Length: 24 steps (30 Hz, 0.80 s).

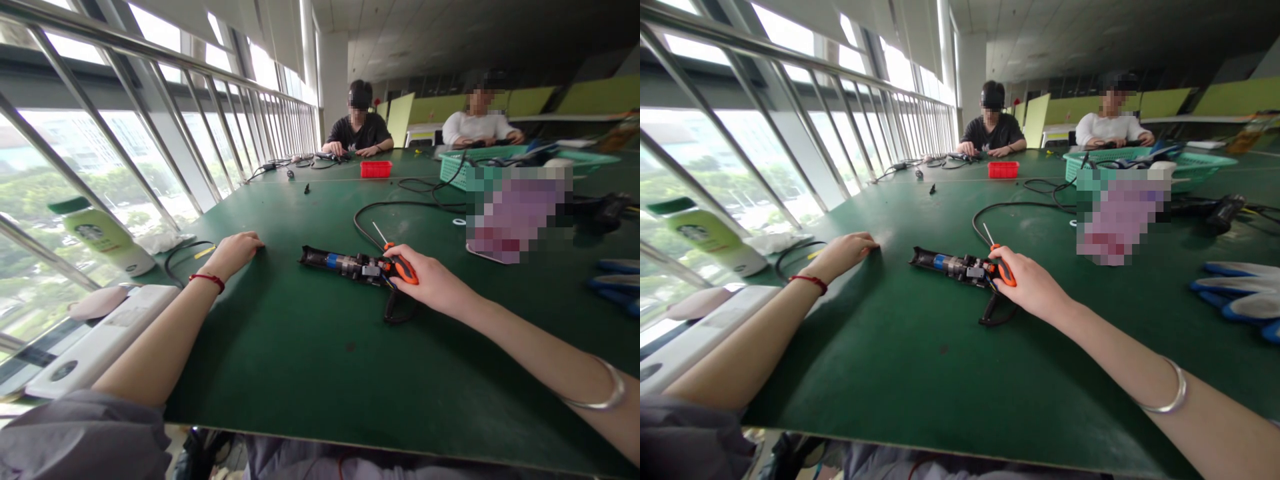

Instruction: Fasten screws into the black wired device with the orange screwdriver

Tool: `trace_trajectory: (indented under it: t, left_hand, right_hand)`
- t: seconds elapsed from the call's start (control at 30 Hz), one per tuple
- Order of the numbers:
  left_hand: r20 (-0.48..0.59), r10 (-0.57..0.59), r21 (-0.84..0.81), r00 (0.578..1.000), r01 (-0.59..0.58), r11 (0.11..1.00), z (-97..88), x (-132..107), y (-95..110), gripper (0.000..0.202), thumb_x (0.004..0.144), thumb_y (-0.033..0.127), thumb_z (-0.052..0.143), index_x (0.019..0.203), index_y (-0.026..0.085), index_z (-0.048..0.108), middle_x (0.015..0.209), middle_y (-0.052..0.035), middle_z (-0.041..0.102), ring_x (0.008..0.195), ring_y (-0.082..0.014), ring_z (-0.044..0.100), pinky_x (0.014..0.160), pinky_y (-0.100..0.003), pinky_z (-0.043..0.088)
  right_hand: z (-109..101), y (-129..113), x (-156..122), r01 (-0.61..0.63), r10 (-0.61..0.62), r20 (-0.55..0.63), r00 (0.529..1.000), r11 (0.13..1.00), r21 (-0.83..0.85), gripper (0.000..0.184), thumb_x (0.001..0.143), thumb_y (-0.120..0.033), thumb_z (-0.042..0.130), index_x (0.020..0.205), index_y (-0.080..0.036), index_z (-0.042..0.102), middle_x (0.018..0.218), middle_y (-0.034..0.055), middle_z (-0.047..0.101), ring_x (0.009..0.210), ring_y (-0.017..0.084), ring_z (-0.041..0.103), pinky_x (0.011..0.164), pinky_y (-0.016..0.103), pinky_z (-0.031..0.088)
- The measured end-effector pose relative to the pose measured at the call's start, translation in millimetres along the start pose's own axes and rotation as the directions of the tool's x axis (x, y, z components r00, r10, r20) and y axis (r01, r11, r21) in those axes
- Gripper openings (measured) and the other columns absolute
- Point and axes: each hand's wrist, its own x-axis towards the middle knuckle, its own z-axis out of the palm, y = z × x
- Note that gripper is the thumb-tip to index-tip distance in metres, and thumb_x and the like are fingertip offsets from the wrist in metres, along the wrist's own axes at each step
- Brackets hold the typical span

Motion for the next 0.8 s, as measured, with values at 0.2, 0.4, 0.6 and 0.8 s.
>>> trace_trajectory:
  t: [0.2, 0.4, 0.6, 0.8]
  left_hand:
    - [0.006, -0.005, 0.025, 1.000, 0.005, 1.000, -2.9, 0, 0, 0.037, 0.084, 0.020, 0.034, 0.102, 0.020, 0.067, 0.108, -0.0079, 0.063, 0.087, -0.0237, 0.063, 0.069, -0.030, 0.047]
    - [-0.014, -0.050, -0.005, 0.999, 0.050, 0.999, -3.1, 1, 1, 0.028, 0.082, 0.021, 0.037, 0.093, 0.019, 0.063, 0.102, -0.0079, 0.064, 0.084, -0.0234, 0.062, 0.066, -0.030, 0.047]
    - [-0.028, -0.079, -0.066, 0.997, 0.077, 0.995, -0.1, 2, 0, 0.022, 0.077, 0.021, 0.040, 0.088, 0.018, 0.060, 0.098, -0.0082, 0.064, 0.083, -0.0237, 0.062, 0.066, -0.031, 0.047]
    - [-0.067, -0.125, -0.151, 0.990, 0.114, 0.982, -0.9, 2, 0, 0.021, 0.078, 0.022, 0.042, 0.088, 0.018, 0.060, 0.094, -0.0079, 0.066, 0.084, -0.0233, 0.063, 0.070, -0.031, 0.048]
  right_hand:
    - [3, 3, 1, 0.030, -0.031, 0.006, 1.000, 0.999, 0.010, 0.030, 0.080, -0.029, 0.052, 0.110, -0.024, 0.048, 0.094, 0.0054, 0.064, 0.079, 0.020, 0.063, 0.069, 0.032, 0.049]
    - [14, 6, 9, 0.084, -0.083, -0.076, 0.994, 0.996, 0.008, 0.030, 0.080, -0.027, 0.052, 0.110, -0.024, 0.050, 0.102, 0.0065, 0.064, 0.089, 0.022, 0.063, 0.075, 0.035, 0.049]
    - [18, 7, 9, 0.076, -0.074, -0.066, 0.995, 0.997, 0.027, 0.030, 0.080, -0.026, 0.052, 0.110, -0.022, 0.050, 0.103, 0.0075, 0.063, 0.088, 0.021, 0.061, 0.077, 0.035, 0.049]
    - [18, 6, 5, 0.063, -0.058, -0.078, 0.995, 0.996, 0.059, 0.031, 0.080, -0.026, 0.051, 0.111, -0.023, 0.049, 0.102, 0.0070, 0.062, 0.086, 0.020, 0.062, 0.078, 0.035, 0.049]
